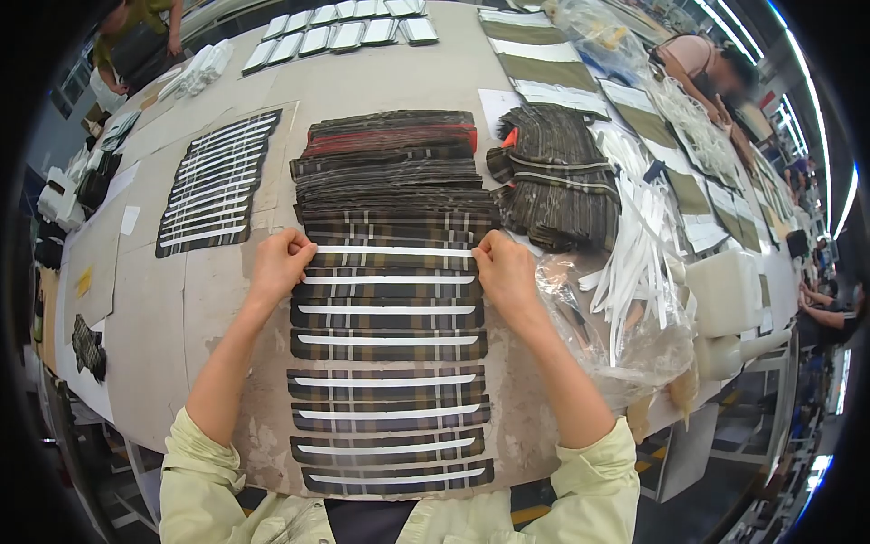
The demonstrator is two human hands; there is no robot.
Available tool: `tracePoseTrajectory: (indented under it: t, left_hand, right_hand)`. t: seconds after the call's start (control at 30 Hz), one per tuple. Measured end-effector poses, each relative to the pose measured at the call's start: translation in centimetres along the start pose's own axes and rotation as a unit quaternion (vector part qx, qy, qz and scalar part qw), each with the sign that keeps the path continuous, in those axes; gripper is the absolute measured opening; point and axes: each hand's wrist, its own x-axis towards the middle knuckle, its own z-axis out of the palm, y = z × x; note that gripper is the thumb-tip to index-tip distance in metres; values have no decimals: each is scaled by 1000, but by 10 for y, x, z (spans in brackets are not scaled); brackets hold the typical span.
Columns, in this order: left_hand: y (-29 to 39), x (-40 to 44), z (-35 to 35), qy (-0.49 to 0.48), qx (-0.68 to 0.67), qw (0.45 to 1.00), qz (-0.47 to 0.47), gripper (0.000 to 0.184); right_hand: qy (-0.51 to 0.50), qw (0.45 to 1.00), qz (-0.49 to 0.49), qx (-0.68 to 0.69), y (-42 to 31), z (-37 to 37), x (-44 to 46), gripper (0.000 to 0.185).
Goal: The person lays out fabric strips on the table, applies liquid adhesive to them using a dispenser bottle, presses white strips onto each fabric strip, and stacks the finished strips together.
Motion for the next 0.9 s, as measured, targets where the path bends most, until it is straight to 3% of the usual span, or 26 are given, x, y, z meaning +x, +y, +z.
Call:
tracePoseTrajectory:
  t: [0.4, 0.57, 0.7, 0.8, 0.87, 0.9]
  left_hand:
    - [-9, 2, 5, 14, 38, 999, 30, 15]
    - [-7, 2, 3, 21, 51, 998, 19, 15]
    - [-13, 4, 5, 29, 43, 998, 19, 19]
    - [-14, 4, 5, 22, 27, 999, 19, 18]
    - [-18, 4, 5, 26, 32, 999, 23, 17]
    - [-18, 5, 6, 23, 37, 999, 31, 17]
  right_hand:
    - [-21, 1000, 19, 11, 2, -1, 4, 14]
    - [-5, 989, -62, -136, -2, -3, 5, 17]
    - [19, 978, -39, -202, -16, -18, 6, 20]
    - [-33, 970, -15, -241, -16, -21, 10, 15]
    - [166, 950, -193, -178, -24, -9, 3, 13]
    - [152, 931, -286, -165, -36, -4, -2, 27]
